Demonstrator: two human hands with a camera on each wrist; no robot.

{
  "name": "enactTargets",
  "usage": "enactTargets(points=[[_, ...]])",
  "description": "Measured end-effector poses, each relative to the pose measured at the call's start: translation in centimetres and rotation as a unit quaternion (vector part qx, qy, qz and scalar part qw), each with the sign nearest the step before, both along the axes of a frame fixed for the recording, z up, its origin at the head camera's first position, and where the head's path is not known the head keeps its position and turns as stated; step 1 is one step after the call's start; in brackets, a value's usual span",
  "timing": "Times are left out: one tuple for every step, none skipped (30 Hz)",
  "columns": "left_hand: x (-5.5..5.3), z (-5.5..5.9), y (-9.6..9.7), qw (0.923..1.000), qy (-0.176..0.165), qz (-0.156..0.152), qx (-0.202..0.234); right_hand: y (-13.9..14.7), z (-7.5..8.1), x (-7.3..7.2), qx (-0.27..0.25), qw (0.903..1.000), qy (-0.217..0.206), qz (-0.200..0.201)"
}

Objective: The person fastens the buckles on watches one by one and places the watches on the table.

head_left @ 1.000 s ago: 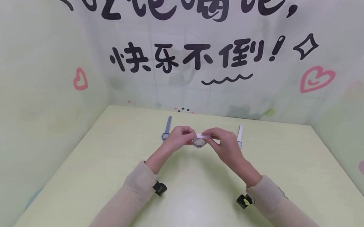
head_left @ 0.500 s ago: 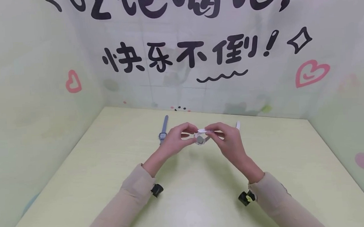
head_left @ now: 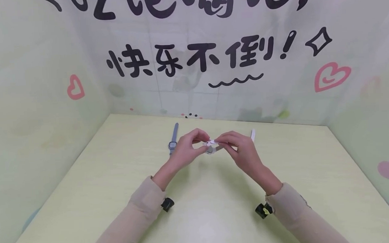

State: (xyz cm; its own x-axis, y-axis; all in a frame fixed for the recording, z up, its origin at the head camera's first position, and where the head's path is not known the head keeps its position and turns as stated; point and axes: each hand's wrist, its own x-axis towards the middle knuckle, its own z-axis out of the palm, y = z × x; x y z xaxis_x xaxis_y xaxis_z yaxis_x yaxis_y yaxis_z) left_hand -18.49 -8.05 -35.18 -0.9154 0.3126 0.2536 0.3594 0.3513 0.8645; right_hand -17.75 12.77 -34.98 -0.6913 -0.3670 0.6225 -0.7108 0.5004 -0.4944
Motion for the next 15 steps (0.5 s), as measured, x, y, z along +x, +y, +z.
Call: enactTargets(points=[[0.09,0.01,0.02,1.0,0.003,0.003,0.0,-0.03,-0.05,-0.02,0.003,1.0,0.004,0.003],[0.18,0.02,0.05,1.0,0.007,0.006,-0.001,-0.06,-0.09,-0.03,0.006,0.9999,0.01,0.004],[0.26,0.04,0.09,0.9999,0.01,0.008,-0.002,-0.11,-0.11,-0.03,0.009,0.9998,0.016,0.006],[0.33,0.06,0.13,0.9999,0.014,0.009,-0.003,-0.16,-0.12,-0.01,0.01,0.9997,0.022,0.007],[0.39,0.07,0.18,0.9998,0.017,0.011,-0.005,-0.2,-0.14,0.0,0.011,0.9995,0.028,0.008],[0.45,0.11,0.23,0.9997,0.022,0.013,-0.008,-0.24,-0.14,0.02,0.011,0.9994,0.032,0.009],[0.5,0.11,0.29,0.9995,0.025,0.015,-0.011,-0.26,-0.14,0.03,0.011,0.9993,0.034,0.009],[0.54,0.12,0.35,0.9993,0.029,0.017,-0.012,-0.27,-0.14,0.03,0.009,0.9993,0.034,0.01],[0.57,0.12,0.4,0.9992,0.033,0.02,-0.014,-0.27,-0.14,0.03,0.005,0.9995,0.03,0.011],[0.61,0.13,0.46,0.9991,0.035,0.022,-0.014,-0.26,-0.12,0.05,0.001,0.9996,0.024,0.013],[0.65,0.16,0.52,0.9989,0.036,0.025,-0.015,-0.26,-0.07,0.08,-0.002,0.9998,0.016,0.012],[0.69,0.19,0.58,0.9988,0.037,0.027,-0.015,-0.28,-0.02,0.12,-0.004,0.9999,0.006,0.01],[0.7,0.2,0.65,0.9988,0.038,0.028,-0.015,-0.32,0.0,0.15,-0.005,0.9999,-0.005,0.008],[0.72,0.21,0.7,0.9988,0.039,0.028,-0.014,-0.38,0.09,0.24,-0.005,0.9998,-0.018,0.004],[0.74,0.2,0.73,0.9987,0.04,0.029,-0.014,-0.46,0.15,0.31,-0.005,0.9995,-0.03,0.0]])
